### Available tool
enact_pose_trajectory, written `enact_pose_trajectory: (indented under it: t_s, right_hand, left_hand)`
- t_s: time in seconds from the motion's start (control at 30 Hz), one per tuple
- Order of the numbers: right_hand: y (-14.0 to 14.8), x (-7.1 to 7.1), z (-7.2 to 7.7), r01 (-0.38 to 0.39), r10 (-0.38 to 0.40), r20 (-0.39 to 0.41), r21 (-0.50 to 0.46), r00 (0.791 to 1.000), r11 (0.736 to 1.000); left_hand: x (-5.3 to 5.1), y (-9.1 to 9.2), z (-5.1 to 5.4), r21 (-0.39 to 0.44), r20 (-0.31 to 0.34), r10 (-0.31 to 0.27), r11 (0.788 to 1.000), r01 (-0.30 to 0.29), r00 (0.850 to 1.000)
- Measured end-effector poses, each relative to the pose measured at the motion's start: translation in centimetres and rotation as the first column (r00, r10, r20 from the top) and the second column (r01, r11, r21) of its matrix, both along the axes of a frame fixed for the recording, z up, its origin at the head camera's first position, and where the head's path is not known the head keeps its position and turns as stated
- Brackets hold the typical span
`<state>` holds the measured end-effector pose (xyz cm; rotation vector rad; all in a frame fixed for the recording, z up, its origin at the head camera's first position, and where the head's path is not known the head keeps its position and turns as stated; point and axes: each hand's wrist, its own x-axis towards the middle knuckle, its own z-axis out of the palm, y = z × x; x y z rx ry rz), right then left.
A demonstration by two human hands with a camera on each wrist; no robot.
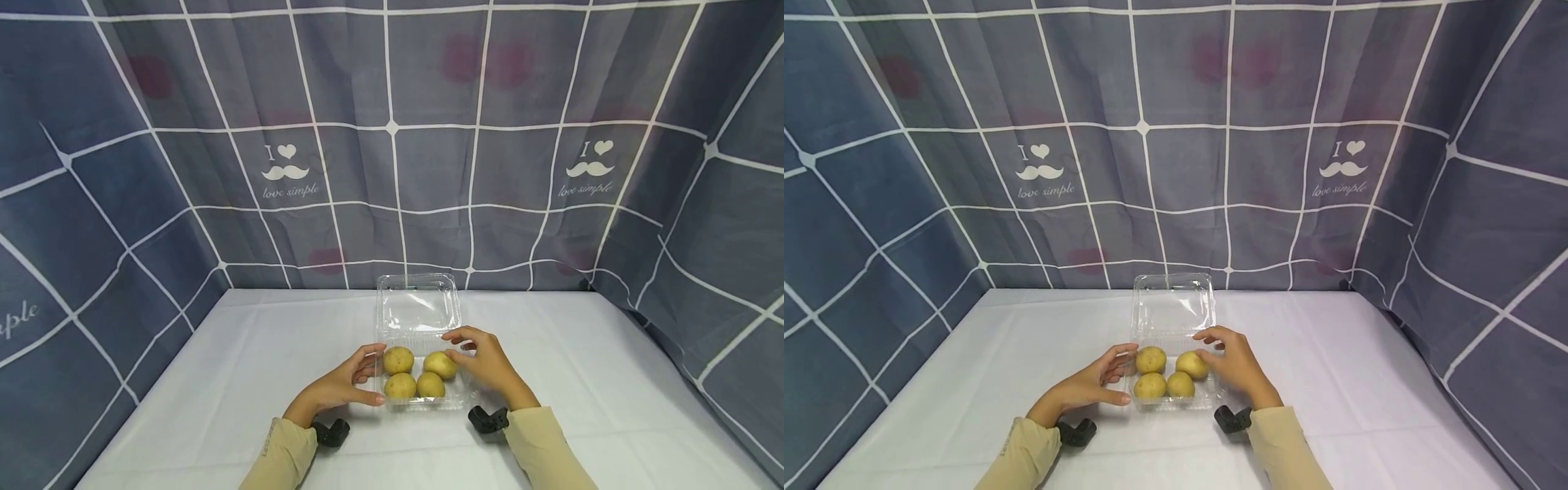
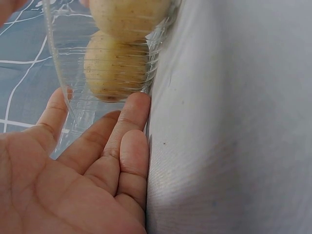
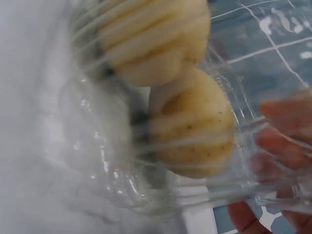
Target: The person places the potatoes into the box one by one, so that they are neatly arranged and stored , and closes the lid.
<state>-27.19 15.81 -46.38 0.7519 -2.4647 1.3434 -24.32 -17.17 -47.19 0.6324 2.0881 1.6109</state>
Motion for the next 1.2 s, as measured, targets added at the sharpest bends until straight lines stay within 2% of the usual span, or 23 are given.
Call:
enact_pose_trajectory:
  t_s: [0.13,0.27,0.37,0.47,0.57,0.67,0.77,0.97,1.07,1.2]
  right_hand:
    - [0.1,-0.3,0.1,0.103,-0.098,0.048,-0.099,0.994,0.99]
    - [0.3,-0.4,0.0,0.201,-0.184,0.132,-0.124,0.974,0.972]
    - [0.7,-0.7,-0.1,0.225,-0.187,0.234,-0.146,0.954,0.963]
    - [1.2,-1.2,-0.3,0.196,-0.118,0.344,-0.202,0.931,0.959]
    - [1.9,-1.9,-0.6,0.14,-0.006,0.438,-0.273,0.899,0.952]
    - [2.7,-2.5,-0.8,0.08,0.104,0.506,-0.33,0.856,0.941]
    - [3.3,-3.1,-0.9,0.018,0.19,0.531,-0.363,0.826,0.932]
    - [3.5,-4.2,-0.5,-0.079,0.279,0.557,-0.354,0.782,0.932]
    - [3.4,-4.6,-0.3,-0.112,0.298,0.567,-0.339,0.768,0.934]
    - [3.3,-4.7,-0.1,-0.137,0.313,0.565,-0.333,0.763,0.933]
  left_hand:
    - [0.0,0.0,-0.1,0.009,-0.003,-0.001,1.0,0.001,1.0]
    - [0.0,0.0,-0.1,0.01,-0.004,-0.008,1.0,0.008,1.0]
    - [0.0,-0.1,0.0,0.006,-0.004,-0.012,1.0,0.012,1.0]
    - [0.0,-0.1,-0.1,0.013,-0.006,-0.011,1.0,0.012,1.0]
    - [0.0,-0.1,-0.1,0.019,-0.011,-0.012,1.0,0.012,1.0]
    - [-0.1,-0.1,0.0,0.015,-0.009,-0.012,1.0,0.012,1.0]
    - [0.0,-0.1,-0.1,0.012,-0.006,-0.012,1.0,0.012,1.0]
    - [0.0,-0.1,-0.2,0.009,-0.004,-0.009,1.0,0.009,1.0]
    - [0.0,-0.1,-0.2,0.008,-0.004,-0.011,1.0,0.011,1.0]
    - [0.0,0.0,0.0,0.013,-0.004,-0.013,1.0,0.013,1.0]
